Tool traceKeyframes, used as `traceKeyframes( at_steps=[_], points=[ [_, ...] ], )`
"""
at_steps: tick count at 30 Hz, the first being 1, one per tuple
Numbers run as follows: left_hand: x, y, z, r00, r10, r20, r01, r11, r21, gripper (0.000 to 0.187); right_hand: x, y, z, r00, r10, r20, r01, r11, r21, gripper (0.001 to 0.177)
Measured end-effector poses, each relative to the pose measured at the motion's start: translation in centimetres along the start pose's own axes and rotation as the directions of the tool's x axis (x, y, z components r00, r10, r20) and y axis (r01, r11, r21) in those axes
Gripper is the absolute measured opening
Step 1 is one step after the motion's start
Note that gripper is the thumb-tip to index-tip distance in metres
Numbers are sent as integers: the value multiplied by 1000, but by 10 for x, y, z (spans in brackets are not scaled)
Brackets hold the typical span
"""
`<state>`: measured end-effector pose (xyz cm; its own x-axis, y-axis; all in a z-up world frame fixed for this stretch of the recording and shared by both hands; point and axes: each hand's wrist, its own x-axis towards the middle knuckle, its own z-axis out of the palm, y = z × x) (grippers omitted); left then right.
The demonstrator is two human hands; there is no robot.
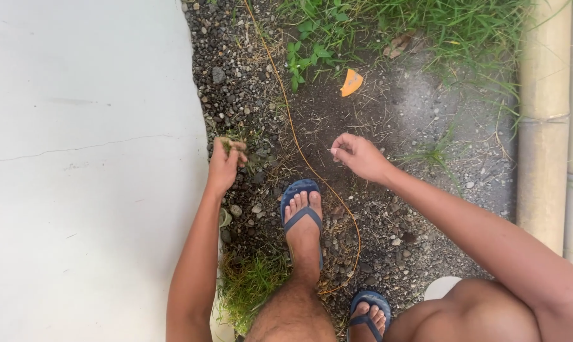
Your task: Pulling grass and weeds from the ground by hand in an outdoor area.
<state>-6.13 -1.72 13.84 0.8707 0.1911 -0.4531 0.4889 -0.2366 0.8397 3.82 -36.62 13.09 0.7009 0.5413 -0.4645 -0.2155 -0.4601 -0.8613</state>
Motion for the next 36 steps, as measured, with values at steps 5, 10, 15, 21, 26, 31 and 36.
traceKeyframes(
  at_steps=[5,10,15,21,26,31,36],
  points=[
    [29,-18,13,1000,20,-15,-15,954,300,25,3,-8,17,999,-13,48,15,999,-47,12],
    [58,-44,9,982,186,16,-158,781,604,25,1,-11,23,997,-9,78,15,996,-87,12],
    [77,-72,10,958,286,17,-226,716,660,22,-7,-9,14,999,7,47,-5,998,-56,12],
    [87,-70,3,958,285,18,-251,813,525,5,-14,-6,5,1000,22,21,-21,997,-73,12],
    [78,-62,3,971,222,-88,-163,886,435,18,-17,4,-11,1000,-20,-24,19,999,-26,11],
    [77,-69,3,959,251,-131,-174,888,426,21,-34,14,-65,986,-76,-146,77,997,0,13],
    [30,-2,28,968,156,-196,-119,975,189,28,-93,33,-114,921,58,-385,19,981,193,12]
  ],
)
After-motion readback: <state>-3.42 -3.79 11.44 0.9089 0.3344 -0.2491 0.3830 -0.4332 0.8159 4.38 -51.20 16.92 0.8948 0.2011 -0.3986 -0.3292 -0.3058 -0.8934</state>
